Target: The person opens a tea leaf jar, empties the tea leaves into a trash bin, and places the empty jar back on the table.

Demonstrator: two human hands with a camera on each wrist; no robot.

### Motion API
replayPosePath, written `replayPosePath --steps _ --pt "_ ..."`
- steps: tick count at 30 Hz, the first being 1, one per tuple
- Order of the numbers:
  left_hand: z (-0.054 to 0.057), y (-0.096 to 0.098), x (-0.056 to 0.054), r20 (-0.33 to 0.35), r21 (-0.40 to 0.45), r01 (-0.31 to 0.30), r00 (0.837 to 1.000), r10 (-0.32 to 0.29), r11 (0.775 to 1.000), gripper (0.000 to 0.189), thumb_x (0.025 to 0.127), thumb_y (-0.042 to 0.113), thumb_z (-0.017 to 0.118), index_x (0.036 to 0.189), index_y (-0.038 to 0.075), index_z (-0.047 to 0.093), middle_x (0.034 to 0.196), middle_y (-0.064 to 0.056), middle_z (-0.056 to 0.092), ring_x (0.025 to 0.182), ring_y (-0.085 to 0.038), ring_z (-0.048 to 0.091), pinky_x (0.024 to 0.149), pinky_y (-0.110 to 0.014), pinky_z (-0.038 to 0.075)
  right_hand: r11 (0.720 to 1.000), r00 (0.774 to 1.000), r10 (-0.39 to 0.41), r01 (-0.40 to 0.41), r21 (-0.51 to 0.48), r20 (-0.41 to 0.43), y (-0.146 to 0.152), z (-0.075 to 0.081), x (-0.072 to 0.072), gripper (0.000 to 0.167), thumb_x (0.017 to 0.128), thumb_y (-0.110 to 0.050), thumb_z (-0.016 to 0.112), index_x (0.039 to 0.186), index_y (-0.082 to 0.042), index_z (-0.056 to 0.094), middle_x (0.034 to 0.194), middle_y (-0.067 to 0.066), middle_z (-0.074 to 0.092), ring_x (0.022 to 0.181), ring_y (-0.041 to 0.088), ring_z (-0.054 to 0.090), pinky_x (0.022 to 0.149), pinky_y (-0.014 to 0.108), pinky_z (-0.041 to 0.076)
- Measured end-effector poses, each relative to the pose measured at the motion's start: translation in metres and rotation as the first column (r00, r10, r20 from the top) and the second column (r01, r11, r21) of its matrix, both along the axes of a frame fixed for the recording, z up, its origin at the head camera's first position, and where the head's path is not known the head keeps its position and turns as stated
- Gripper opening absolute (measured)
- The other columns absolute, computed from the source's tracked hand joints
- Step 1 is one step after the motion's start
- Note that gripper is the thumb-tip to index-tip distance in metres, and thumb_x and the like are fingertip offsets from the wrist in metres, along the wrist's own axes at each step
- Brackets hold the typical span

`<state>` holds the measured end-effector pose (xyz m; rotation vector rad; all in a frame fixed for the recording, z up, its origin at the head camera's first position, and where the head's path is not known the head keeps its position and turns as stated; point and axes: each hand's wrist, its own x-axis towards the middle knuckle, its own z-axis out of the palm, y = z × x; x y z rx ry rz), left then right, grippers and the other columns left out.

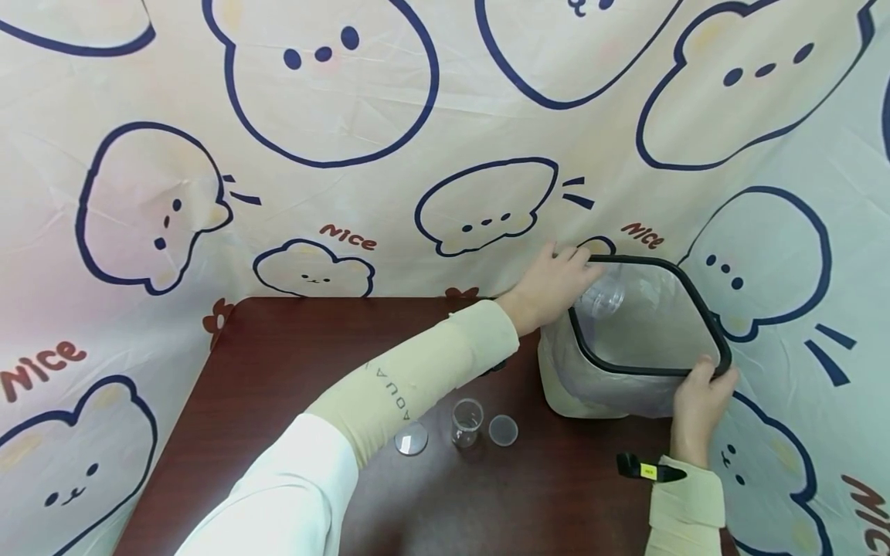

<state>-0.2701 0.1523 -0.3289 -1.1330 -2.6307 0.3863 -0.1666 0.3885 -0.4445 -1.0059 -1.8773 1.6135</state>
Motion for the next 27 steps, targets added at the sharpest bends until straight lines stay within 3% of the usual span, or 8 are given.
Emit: replayPosePath --steps 11,21,27 --pt "-0.0013 -0.0005 0.0042 -0.132 -0.068 0.019 0.991 -0.028 0.998 0.05 0.11 0.022 0.044 0.158 0.03 0.033 0.154 -0.002 0.042 0.141 -0.02 0.039 0.113 -0.044 0.032 1.0 0.999 0.02 -0.021 -0.009 -0.027 0.0003 0.0011 0.0022 0.009 0.109 -0.037 0.035 0.112 -0.029 0.039 0.103 -0.009 0.03 0.101 0.007 0.031 0.087 0.03 0.022" --pt "-0.0036 -0.0009 0.0035 -0.185 -0.099 0.059 0.98 -0.077 0.993 0.049 0.111 0.013 0.04 0.157 0.028 0.033 0.155 -0.003 0.04 0.142 -0.024 0.036 0.116 -0.054 0.026 1.0 1.0 0.01 -0.01 -0.006 -0.008 -0.0008 0.0005 0.0014 0.028 0.109 -0.038 0.034 0.132 -0.025 0.04 0.112 -0.013 0.036 0.111 0.009 0.032 0.094 0.028 0.024" --pt "-0.0048 -0.0025 0.0038 -0.223 -0.123 0.071 0.97 -0.097 0.99 0.048 0.111 0.012 0.039 0.156 0.027 0.033 0.155 -0.003 0.038 0.14 -0.024 0.035 0.115 -0.053 0.028 1.0 1.0 0.02 -0.02 -0.006 -0.013 -0.0005 0.0006 0.0014 0.028 0.109 -0.038 0.034 0.133 -0.026 0.04 0.113 -0.013 0.036 0.111 0.009 0.032 0.094 0.028 0.024"
